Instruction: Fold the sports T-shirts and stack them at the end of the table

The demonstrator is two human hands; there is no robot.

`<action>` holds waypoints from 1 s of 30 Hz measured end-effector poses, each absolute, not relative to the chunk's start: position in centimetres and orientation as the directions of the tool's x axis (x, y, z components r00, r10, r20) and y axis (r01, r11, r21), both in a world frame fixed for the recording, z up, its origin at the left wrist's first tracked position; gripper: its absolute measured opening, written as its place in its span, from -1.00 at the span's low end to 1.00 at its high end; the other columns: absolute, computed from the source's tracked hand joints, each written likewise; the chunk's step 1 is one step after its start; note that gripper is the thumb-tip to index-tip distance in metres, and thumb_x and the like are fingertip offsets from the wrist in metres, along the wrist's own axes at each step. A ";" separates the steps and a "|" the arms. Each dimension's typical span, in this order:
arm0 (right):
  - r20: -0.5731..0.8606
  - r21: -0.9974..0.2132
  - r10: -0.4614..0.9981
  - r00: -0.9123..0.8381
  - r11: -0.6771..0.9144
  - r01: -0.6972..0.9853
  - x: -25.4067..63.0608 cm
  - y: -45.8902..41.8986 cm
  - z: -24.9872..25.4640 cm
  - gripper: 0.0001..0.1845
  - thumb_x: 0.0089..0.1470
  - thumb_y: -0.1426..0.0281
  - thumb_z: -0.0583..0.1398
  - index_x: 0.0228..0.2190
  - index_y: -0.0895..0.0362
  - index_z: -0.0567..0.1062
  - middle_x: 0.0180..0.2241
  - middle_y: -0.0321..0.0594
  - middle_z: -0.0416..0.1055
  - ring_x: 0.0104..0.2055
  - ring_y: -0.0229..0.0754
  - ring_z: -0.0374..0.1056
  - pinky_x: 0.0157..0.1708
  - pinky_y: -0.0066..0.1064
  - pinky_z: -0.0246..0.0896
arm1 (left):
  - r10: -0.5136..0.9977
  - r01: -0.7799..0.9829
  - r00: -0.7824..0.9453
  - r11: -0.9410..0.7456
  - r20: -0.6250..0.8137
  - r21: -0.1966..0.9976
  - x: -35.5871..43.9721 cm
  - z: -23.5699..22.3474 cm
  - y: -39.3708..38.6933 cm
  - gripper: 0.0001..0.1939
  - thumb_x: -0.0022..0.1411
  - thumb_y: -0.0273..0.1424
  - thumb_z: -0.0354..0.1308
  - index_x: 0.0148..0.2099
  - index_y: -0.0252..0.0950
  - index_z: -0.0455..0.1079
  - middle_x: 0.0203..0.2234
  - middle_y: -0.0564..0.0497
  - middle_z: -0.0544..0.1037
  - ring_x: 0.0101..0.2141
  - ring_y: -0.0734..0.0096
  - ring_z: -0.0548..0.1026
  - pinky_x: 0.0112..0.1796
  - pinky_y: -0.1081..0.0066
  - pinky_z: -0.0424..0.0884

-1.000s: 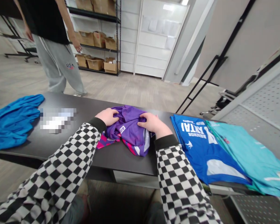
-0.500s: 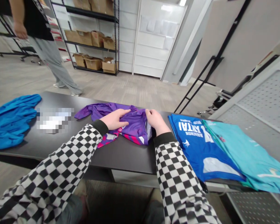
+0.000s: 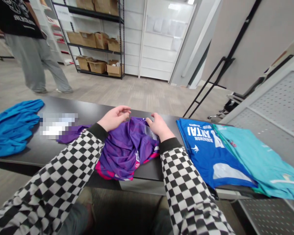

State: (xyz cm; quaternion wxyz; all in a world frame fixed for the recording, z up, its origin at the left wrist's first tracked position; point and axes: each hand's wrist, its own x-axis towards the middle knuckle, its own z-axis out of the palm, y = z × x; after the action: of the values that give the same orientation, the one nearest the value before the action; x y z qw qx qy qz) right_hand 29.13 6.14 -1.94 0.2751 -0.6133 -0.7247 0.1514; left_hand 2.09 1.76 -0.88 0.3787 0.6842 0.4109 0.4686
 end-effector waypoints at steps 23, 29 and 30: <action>-0.074 -0.955 0.882 -0.466 0.073 0.288 31.4 4.8 -0.7 -0.51 -0.02 0.03 0.55 -0.39 0.04 0.46 -0.50 -0.41 0.40 -0.49 -0.26 0.25 -0.47 -0.42 0.12 | 0.645 0.512 -0.154 -0.596 0.749 0.618 0.7 -1.6 4.8 -0.71 0.07 -0.57 0.27 -0.31 -0.15 0.23 -0.09 -0.09 0.61 0.04 0.11 0.59 0.16 0.12 0.49; -0.011 -0.992 0.915 -0.404 0.040 0.116 31.4 4.5 0.0 -0.38 0.07 -0.25 0.47 -0.29 0.03 0.55 -0.39 -0.29 0.52 -0.39 -0.16 0.38 -0.40 -0.38 0.31 | 0.882 0.083 0.309 -0.398 0.356 0.914 1.2 -0.9 2.8 -0.75 0.12 -0.28 0.32 -0.14 -0.17 0.44 -0.37 0.08 0.55 -0.38 0.32 0.52 -0.30 0.35 0.45; -0.006 -0.994 0.927 -0.375 0.037 0.107 31.3 4.5 0.2 -0.35 0.14 -0.31 0.38 -0.27 0.04 0.58 -0.39 -0.26 0.54 -0.39 -0.14 0.40 -0.40 -0.35 0.34 | 0.873 0.128 0.378 -0.379 0.308 0.917 1.3 -0.8 2.5 -0.72 0.17 -0.20 0.33 -0.10 -0.18 0.51 -0.39 0.08 0.56 -0.38 0.31 0.52 -0.29 0.33 0.45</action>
State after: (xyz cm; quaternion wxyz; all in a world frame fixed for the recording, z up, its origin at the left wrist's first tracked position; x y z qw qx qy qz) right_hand 31.30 4.47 0.25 0.3705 -0.4187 -0.6175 0.5533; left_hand 1.33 2.46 -0.78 0.4315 0.7092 0.3528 0.4316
